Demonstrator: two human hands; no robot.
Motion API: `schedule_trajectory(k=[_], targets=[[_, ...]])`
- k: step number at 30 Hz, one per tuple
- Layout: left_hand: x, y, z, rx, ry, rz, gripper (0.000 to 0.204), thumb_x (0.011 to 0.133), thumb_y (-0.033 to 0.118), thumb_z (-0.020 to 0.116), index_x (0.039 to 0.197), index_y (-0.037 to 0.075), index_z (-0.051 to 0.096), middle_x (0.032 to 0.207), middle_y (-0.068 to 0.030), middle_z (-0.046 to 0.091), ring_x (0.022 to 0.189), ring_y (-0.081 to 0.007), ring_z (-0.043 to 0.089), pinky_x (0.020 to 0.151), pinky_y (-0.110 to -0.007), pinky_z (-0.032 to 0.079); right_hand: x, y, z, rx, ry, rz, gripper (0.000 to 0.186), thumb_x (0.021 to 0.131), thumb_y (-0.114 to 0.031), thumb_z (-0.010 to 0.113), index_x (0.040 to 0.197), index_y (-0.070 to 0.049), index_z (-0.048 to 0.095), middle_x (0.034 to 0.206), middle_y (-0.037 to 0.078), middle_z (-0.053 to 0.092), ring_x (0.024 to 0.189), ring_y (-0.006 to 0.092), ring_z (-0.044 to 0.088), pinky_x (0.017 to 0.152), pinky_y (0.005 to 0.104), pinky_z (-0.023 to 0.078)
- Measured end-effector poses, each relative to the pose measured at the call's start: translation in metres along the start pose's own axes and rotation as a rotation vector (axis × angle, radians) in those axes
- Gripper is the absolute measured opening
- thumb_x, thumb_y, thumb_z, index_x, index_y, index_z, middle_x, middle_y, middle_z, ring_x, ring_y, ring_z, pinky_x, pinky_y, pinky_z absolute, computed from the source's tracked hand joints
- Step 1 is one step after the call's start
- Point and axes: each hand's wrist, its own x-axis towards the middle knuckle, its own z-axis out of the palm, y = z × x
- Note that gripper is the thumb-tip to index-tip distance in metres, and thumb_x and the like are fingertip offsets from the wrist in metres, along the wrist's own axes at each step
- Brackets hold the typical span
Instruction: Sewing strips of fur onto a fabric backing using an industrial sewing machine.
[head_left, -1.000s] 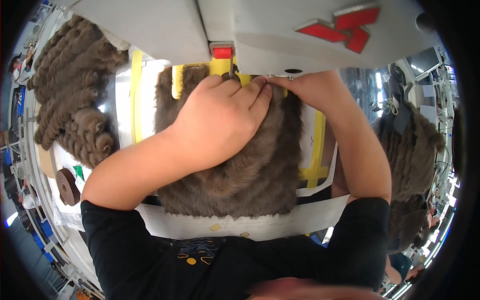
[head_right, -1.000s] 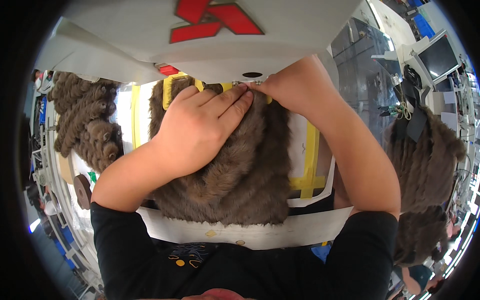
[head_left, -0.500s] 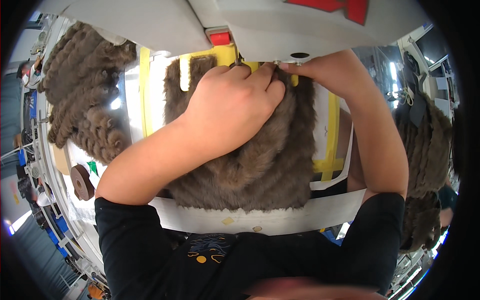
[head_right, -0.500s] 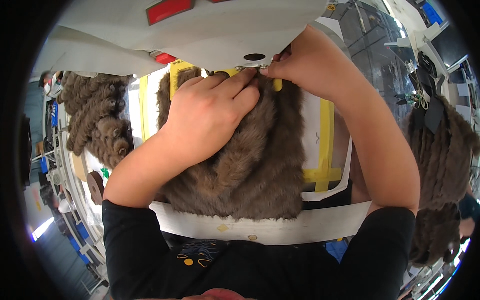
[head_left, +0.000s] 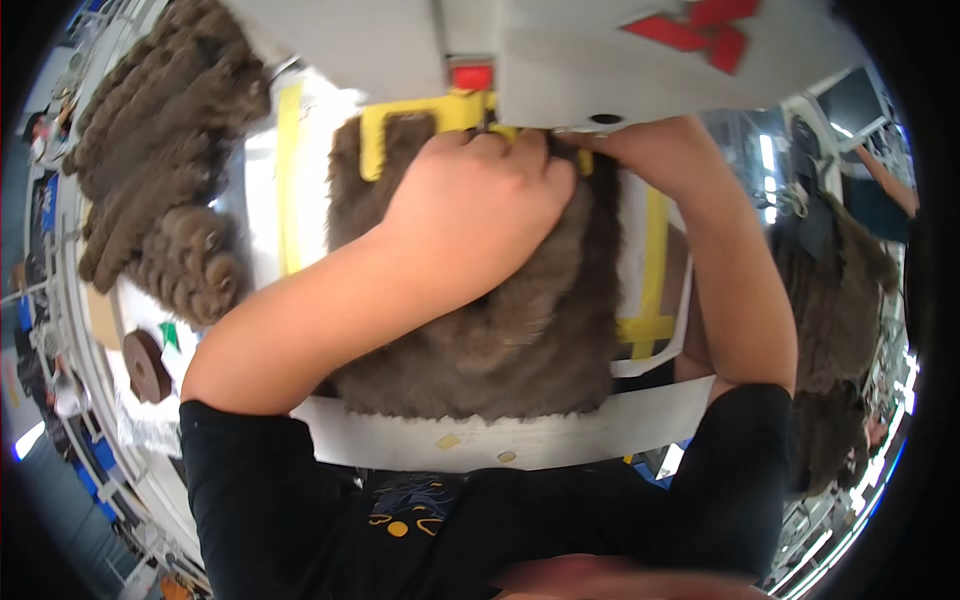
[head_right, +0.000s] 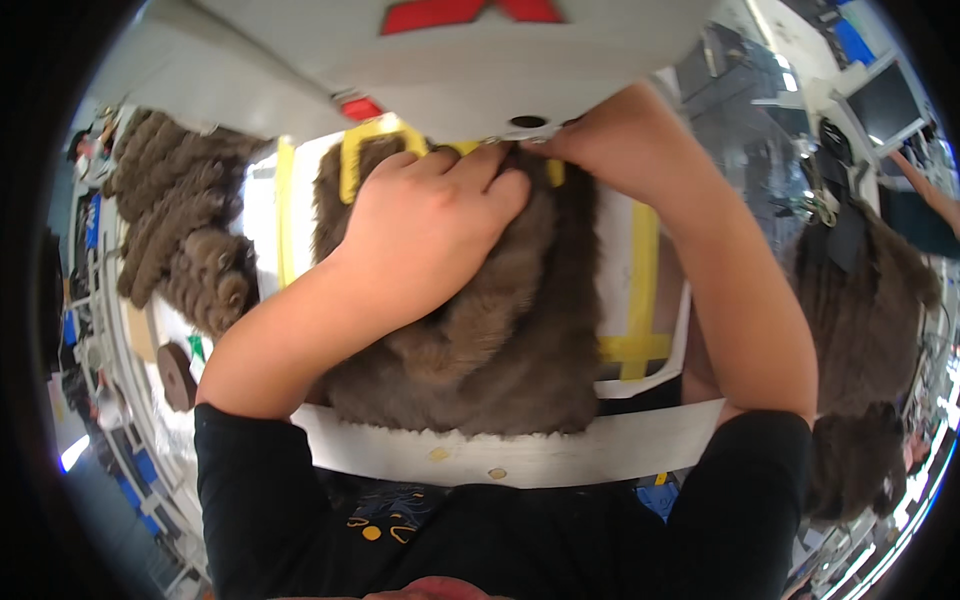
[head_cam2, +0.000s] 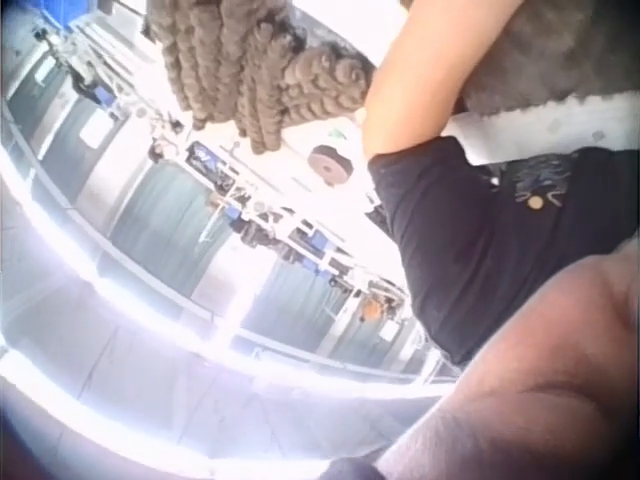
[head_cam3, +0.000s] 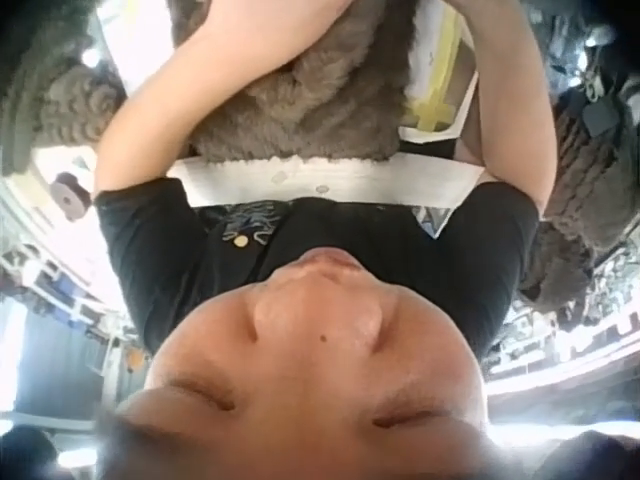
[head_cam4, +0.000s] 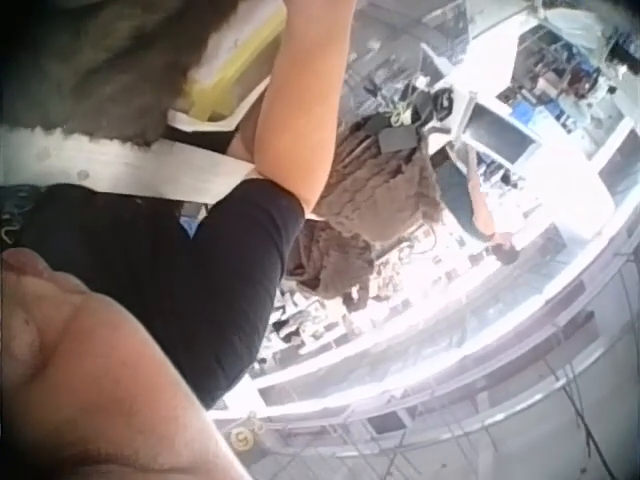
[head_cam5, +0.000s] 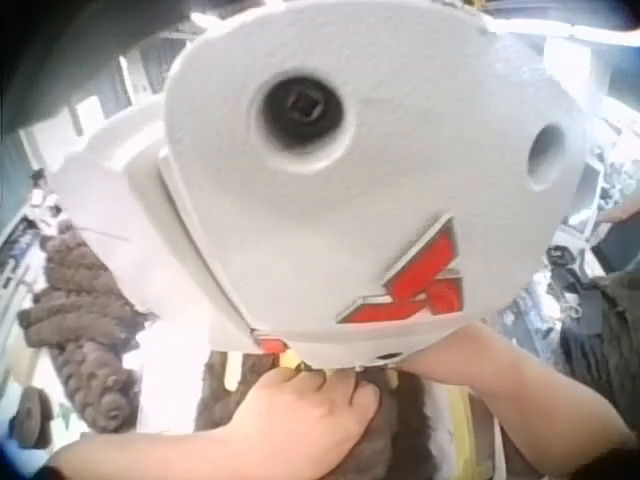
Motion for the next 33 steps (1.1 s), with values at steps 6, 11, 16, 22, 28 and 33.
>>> schedule_trajectory(k=[6,11,16,22,28,33], targets=[[0.006,0.001,0.0,0.003,0.058,0.026,0.011,0.077,0.013,0.064,0.086,0.011,0.06,0.085,-0.0046,0.062,0.07,-0.0202,0.065,0.061,-0.034,0.049,0.005,0.015,-0.001,-0.116,0.03,0.044,0.033,0.071,-0.02,0.078,0.096,0.0,0.075,0.087,0.018,0.075,0.083,0.0353,0.073,0.076,0.0419,0.057],[0.006,0.0,0.001,-0.007,0.064,0.029,0.012,0.076,0.012,0.064,0.086,0.01,0.059,0.085,-0.0053,0.063,0.071,-0.0207,0.066,0.061,-0.035,0.05,0.01,0.021,0.009,-0.147,0.1,0.037,0.024,0.07,-0.017,0.075,0.087,0.0,0.075,0.082,0.019,0.074,0.083,0.0376,0.072,0.076,0.043,0.057],[0.007,0.0,0.0,0.018,0.025,0.019,0.012,0.078,0.012,0.064,0.089,0.01,0.06,0.087,-0.007,0.066,0.07,-0.0216,0.068,0.06,-0.035,0.053,0.009,0.026,0.011,-0.177,0.133,0.028,0.019,0.068,-0.017,0.075,0.076,0.0,0.073,0.079,0.021,0.072,0.082,0.0391,0.072,0.076,0.0435,0.057],[0.005,0.005,-0.007,0.055,-0.122,-0.041,0.018,0.082,0.009,0.061,0.1,0.008,0.062,0.115,-0.0123,0.073,0.08,-0.0236,0.073,0.066,-0.036,0.057,0.005,0.011,0.008,-0.159,0.118,-0.01,0.02,0.071,-0.019,0.073,0.081,-0.002,0.074,0.074,0.018,0.071,0.078,0.039,0.071,0.075,0.0437,0.057],[0.003,0.004,-0.004,0.063,-0.066,-0.04,0.02,0.082,0.009,0.062,0.102,0.008,0.063,0.114,-0.0109,0.073,0.077,-0.021,0.073,0.061,-0.032,0.056,-0.032,-0.03,-0.017,-0.343,-0.091,0.01,0.021,0.083,-0.012,0.062,0.095,-0.003,0.076,0.101,0.018,0.074,0.092,0.0375,0.071,0.082,0.0425,0.056],[0.003,0.003,-0.002,0.033,-0.068,-0.039,0.023,0.082,0.01,0.062,0.105,0.007,0.064,0.111,-0.0096,0.072,0.077,-0.0218,0.073,0.063,-0.033,0.056,-0.042,-0.024,-0.007,-0.286,-0.162,-0.162,0.031,0.086,-0.003,0.054,0.11,-0.003,0.073,0.119,0.014,0.072,0.107,0.0354,0.068,0.091,0.0405,0.056]])
